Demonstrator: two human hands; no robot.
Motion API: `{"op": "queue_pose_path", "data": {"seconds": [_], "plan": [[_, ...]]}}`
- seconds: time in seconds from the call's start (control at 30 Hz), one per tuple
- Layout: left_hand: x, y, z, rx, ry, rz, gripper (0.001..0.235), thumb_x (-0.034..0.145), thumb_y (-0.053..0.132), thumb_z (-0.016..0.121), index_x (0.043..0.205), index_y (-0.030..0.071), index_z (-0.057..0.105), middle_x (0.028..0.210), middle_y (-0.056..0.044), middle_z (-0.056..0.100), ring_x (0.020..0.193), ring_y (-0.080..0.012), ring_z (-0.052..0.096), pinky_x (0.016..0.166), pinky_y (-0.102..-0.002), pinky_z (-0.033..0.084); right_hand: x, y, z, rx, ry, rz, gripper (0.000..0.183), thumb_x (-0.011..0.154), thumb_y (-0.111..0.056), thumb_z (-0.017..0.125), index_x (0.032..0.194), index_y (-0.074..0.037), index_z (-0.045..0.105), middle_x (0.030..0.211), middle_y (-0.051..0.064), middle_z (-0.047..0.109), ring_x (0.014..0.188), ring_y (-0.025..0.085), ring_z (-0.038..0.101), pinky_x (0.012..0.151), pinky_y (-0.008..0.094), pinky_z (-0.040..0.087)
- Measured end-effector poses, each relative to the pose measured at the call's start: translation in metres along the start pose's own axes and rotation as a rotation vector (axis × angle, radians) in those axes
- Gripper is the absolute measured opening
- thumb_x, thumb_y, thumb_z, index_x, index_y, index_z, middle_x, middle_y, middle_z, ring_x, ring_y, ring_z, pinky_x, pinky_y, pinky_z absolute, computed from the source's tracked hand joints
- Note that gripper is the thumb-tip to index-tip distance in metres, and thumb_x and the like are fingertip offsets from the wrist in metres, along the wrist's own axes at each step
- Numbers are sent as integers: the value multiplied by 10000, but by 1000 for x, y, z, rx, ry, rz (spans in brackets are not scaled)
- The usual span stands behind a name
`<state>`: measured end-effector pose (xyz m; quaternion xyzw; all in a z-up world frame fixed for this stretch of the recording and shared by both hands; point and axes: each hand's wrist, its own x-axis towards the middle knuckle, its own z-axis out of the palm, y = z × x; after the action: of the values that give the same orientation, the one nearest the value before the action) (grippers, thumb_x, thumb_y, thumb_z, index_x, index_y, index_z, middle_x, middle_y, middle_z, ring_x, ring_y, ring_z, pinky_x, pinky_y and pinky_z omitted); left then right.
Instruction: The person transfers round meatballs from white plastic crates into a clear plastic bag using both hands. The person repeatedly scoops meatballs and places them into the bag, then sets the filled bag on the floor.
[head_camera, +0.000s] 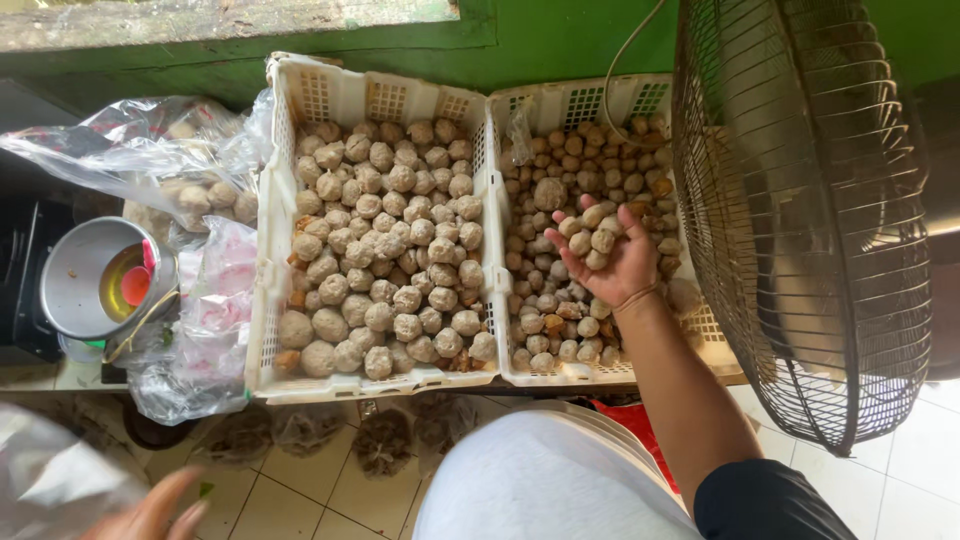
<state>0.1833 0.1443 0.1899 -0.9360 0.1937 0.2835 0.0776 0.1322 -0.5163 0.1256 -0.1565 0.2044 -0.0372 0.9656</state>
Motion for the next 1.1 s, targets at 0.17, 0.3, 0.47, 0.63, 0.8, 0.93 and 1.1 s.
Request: {"op": "queue_pose_path", "data": {"seconds": [0.17,0.3,0.47,0.63,0.8,0.93,1.1], "plan": [[-9,8,-19,242,-43,56,470,980,313,504,1446,271,459,1044,19,743,922,-87,721,826,-253,590,0,11,-7,44,-40,44,315,977,-259,663,1256,-134,585,1277,181,608,1044,293,679,654,318,630],[-42,132,-117,-23,40,316,215,958,210,548,1168,163,545,900,-81,702,856,-243,696,752,-387,553,4,16,-22,-891,360,-165,386,917,-157,680,1279,-185,552,1060,105,610,819,188,598,531,254,485],[-41,313,-256,21,159,533,107,928,105,566,1013,44,587,750,-174,665,769,-372,666,684,-498,522,7,7,-27,-980,375,-203,406,865,-87,661,1243,-162,533,1017,72,626,752,141,622,467,251,485],[-9,405,-328,137,26,539,325,937,41,570,1256,73,518,884,-143,662,761,-297,684,679,-462,548,-11,-10,-35,-52,41,-91,375,922,-141,648,1273,-47,557,1297,160,632,980,195,691,615,238,589],[59,435,-323,-151,-6,421,564,1008,17,471,1537,199,399,1285,-86,600,836,-267,681,702,-396,603,-24,-10,-37,223,-212,-8,550,884,-167,635,1395,11,539,1487,253,526,1253,345,617,784,289,653],[108,416,-288,136,227,267,490,1051,54,406,1539,103,405,1024,-149,688,805,-218,646,677,-375,590,-38,-5,-37,218,-166,-51,573,873,-203,644,1409,-30,539,1478,228,522,1335,381,554,872,339,640],[109,408,-256,208,77,367,437,1064,26,374,1488,71,468,1010,-136,701,728,-206,624,644,-357,604,-51,6,-16,241,-173,-139,614,834,-263,657,1385,-21,535,1454,206,538,1411,457,481,1063,460,564]]}}
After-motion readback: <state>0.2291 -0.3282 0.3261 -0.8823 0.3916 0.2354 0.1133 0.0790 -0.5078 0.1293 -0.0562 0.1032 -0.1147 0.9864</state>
